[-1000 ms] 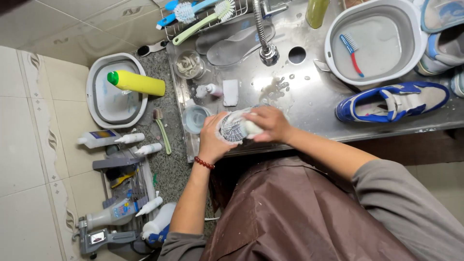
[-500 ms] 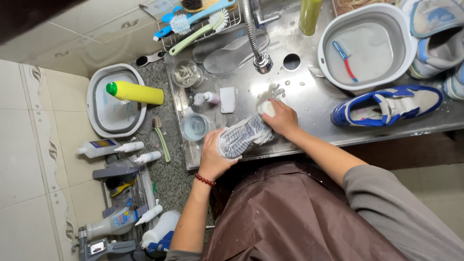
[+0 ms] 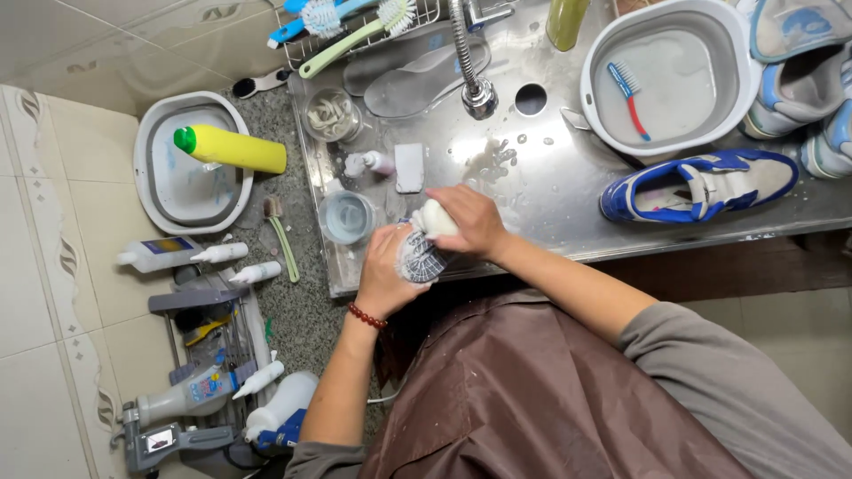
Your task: Cleaning the sole and exterior of a blue and white sneaker using a brush and soapy water.
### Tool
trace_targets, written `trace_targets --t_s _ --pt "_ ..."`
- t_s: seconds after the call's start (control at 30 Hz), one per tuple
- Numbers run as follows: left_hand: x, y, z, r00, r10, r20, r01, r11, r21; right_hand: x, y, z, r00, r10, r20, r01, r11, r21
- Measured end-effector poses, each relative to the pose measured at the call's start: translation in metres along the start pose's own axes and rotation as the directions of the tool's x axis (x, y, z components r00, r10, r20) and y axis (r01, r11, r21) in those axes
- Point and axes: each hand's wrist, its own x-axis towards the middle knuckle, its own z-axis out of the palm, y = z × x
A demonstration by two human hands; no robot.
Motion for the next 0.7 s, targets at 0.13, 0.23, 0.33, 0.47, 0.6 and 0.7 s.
trace_targets --t_s 0.13,0.23,0.33,0.47,0.6,0.7 --pt "0.000 -0.011 -0.001 1.000 -0.007 0.007 0.008 0.999 -0.050 -0.028 0.042 -0.012 0.994 -0.100 0.040 0.101 0.994 -0.034" --pt "0.007 -0.006 0.003 1.000 -0.006 0.000 0.006 0.996 -0.087 -0.025 0.030 -0.017 0.983 0.131 0.128 -0.097 0.965 -0.242" --pt "0.015 0.003 0.005 0.998 -0.049 0.032 0.050 0.998 -0.038 -0.008 -0.025 -0.020 0.997 -0.038 0.067 0.039 0.999 -0.014" --pt "0.030 0.008 0.003 0.995 -0.094 0.045 0.096 0.994 -0.047 -0.001 0.000 -0.026 0.984 -0.176 0.007 0.176 0.984 0.035" --pt "0.031 -0.009 0.015 0.997 -0.052 0.056 0.053 0.998 -0.020 0.019 -0.038 -0.034 0.967 -0.254 -0.008 0.254 0.967 0.024" --pt "0.041 0.002 -0.001 0.993 -0.090 0.079 0.096 0.992 -0.087 0.018 -0.033 -0.035 0.937 -0.348 -0.025 0.349 0.932 0.103"
